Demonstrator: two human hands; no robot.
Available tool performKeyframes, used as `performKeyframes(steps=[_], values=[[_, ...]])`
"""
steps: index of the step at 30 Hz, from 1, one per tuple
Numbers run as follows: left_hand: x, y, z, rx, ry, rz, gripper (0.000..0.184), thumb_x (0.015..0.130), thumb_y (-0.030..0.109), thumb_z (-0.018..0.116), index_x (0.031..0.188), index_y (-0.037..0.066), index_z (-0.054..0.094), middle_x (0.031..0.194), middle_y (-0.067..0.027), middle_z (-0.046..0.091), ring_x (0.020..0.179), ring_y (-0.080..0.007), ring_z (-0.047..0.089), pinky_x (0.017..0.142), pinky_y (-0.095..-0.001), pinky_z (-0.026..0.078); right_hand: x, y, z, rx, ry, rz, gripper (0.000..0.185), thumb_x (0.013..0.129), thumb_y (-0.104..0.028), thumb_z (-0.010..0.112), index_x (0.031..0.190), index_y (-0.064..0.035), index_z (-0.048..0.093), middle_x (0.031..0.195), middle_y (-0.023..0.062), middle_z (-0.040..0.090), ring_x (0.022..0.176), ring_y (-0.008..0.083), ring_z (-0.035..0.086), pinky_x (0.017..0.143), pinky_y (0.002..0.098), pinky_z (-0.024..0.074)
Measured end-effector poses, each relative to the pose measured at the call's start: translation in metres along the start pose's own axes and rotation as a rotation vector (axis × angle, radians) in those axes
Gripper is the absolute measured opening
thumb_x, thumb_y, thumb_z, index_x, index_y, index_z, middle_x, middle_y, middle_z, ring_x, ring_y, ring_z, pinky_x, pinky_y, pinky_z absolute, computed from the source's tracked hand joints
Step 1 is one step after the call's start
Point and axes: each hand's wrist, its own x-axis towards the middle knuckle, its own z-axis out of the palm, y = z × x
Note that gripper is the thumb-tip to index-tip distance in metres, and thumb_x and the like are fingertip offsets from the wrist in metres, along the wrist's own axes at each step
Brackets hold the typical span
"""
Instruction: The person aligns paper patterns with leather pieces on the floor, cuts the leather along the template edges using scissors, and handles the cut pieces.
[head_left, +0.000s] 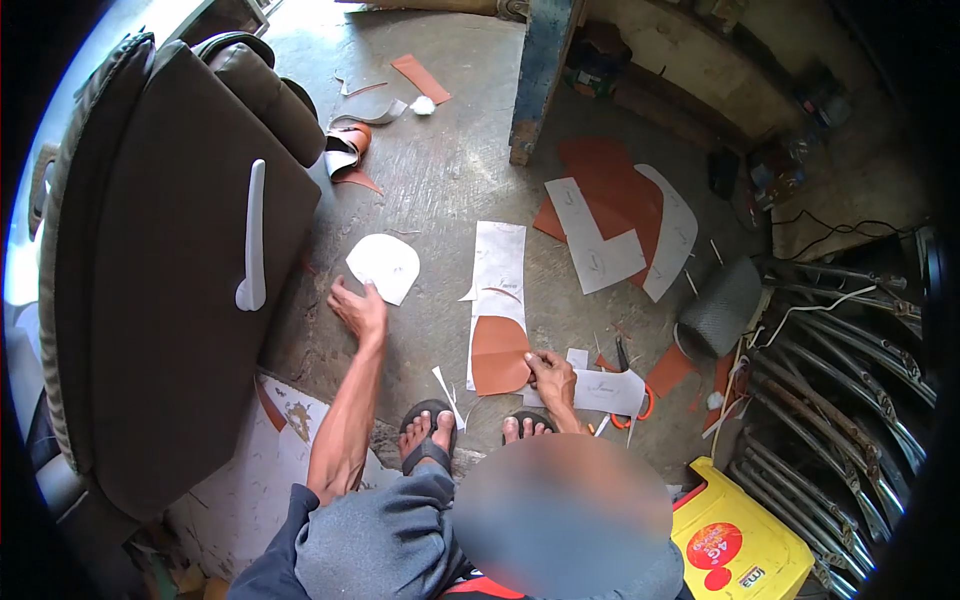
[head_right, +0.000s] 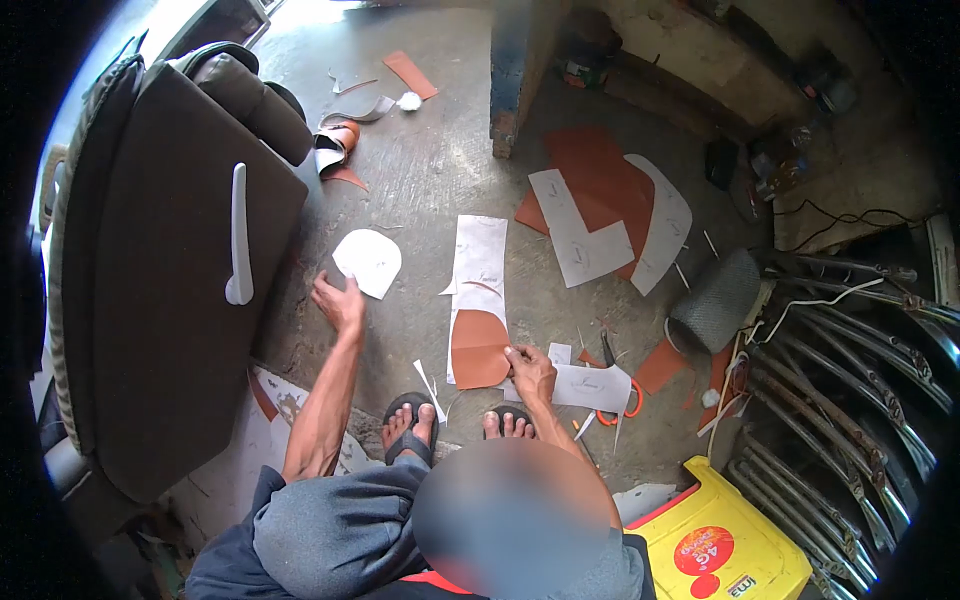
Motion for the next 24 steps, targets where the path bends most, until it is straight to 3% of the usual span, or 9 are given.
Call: performKeyframes(steps=[2,4,6,9,14,18,20,23,24], values=[[-0.033,0.026,-0.005,0.027,0.048,0.359,0.036,0.087,0.011,0.067,0.121,0.0,0.059,0.126,-0.0221,0.056,0.119,-0.0361,0.054,0.102,-0.0472,0.044,-0.001,0.0,0.004,-0.07,0.071,-0.026,0.034,0.088,-0.035,0.073,0.106,-0.0062,0.075,0.078,0.0062,0.073,0.064,0.0123,0.067,0.063,0.0284,0.0547],[-0.058,0.041,0.002,-0.013,-0.416,0.672,0.043,0.085,0.009,0.065,0.127,0.003,0.059,0.123,-0.0226,0.056,0.121,-0.0386,0.051,0.102,-0.0483,0.042,0.0,-0.002,0.005,-0.077,0.071,0.001,0.034,0.087,-0.036,0.072,0.106,-0.007,0.075,0.079,0.0061,0.074,0.067,0.0131,0.068,0.064,0.029,0.0548],[-0.082,0.057,0.02,-0.11,-0.57,0.85,0.042,0.083,0.008,0.062,0.125,0.008,0.061,0.114,-0.02,0.058,0.114,-0.0382,0.052,0.101,-0.0496,0.041,-0.002,-0.004,0.005,-0.09,0.073,0.052,0.035,0.087,-0.037,0.072,0.107,-0.0085,0.076,0.081,0.0059,0.075,0.071,0.0147,0.07,0.068,0.0302,0.0549],[-0.087,0.082,0.027,0.022,-0.723,0.901,0.034,0.086,0.01,0.06,0.12,0.012,0.064,0.105,-0.0174,0.059,0.107,-0.0363,0.057,0.092,-0.0491,0.047,-0.007,-0.011,0.008,-0.07,0.107,0.037,0.036,0.088,-0.032,0.073,0.107,-0.0015,0.075,0.074,0.0049,0.069,0.064,0.0104,0.062,0.061,0.0273,0.0507],[-0.064,0.067,0.057,0.049,-0.932,1.024,0.022,0.09,0.01,0.052,0.11,0.01,0.063,0.094,-0.0157,0.057,0.089,-0.0359,0.062,0.077,-0.0468,0.052,-0.005,-0.004,0.008,-0.159,0.115,-0.016,0.037,0.088,-0.034,0.073,0.109,-0.0029,0.074,0.075,0.0049,0.071,0.067,0.0107,0.064,0.063,0.0273,0.052],[-0.038,0.047,0.072,0.15,-0.713,0.776,0.026,0.086,0.004,0.057,0.112,0.003,0.061,0.1,-0.0176,0.059,0.094,-0.0403,0.061,0.079,-0.0473,0.051,-0.004,-0.001,0.009,-0.172,0.149,-0.04,0.037,0.088,-0.034,0.074,0.11,-0.0031,0.074,0.078,0.0057,0.072,0.068,0.0116,0.066,0.064,0.0276,0.0529],[-0.025,0.057,0.055,-0.087,-0.206,0.524,0.026,0.087,0.004,0.057,0.113,0.0,0.058,0.101,-0.0197,0.058,0.093,-0.0388,0.06,0.08,-0.0486,0.05,-0.009,-0.003,0.009,-0.201,0.149,-0.036,0.038,0.088,-0.034,0.074,0.11,-0.0031,0.074,0.079,0.0059,0.072,0.069,0.0119,0.066,0.065,0.0277,0.0531],[-0.043,0.06,0.014,0.051,-0.348,0.757,0.029,0.086,0.003,0.06,0.115,-0.001,0.058,0.104,-0.0203,0.058,0.096,-0.038,0.058,0.083,-0.0473,0.048,-0.006,-0.004,0.011,-0.12,0.131,0.02,0.038,0.088,-0.034,0.073,0.109,-0.0027,0.074,0.08,0.0065,0.073,0.07,0.0124,0.066,0.065,0.028,0.0536],[-0.059,0.052,0.006,0.031,-0.521,0.737,0.029,0.086,0.004,0.061,0.114,-0.001,0.058,0.105,-0.02,0.057,0.098,-0.0381,0.056,0.085,-0.0467,0.047,-0.002,0.0,0.012,-0.112,0.14,0.024,0.038,0.088,-0.034,0.073,0.109,-0.0028,0.074,0.081,0.0064,0.073,0.07,0.0124,0.067,0.066,0.0281,0.0536]])
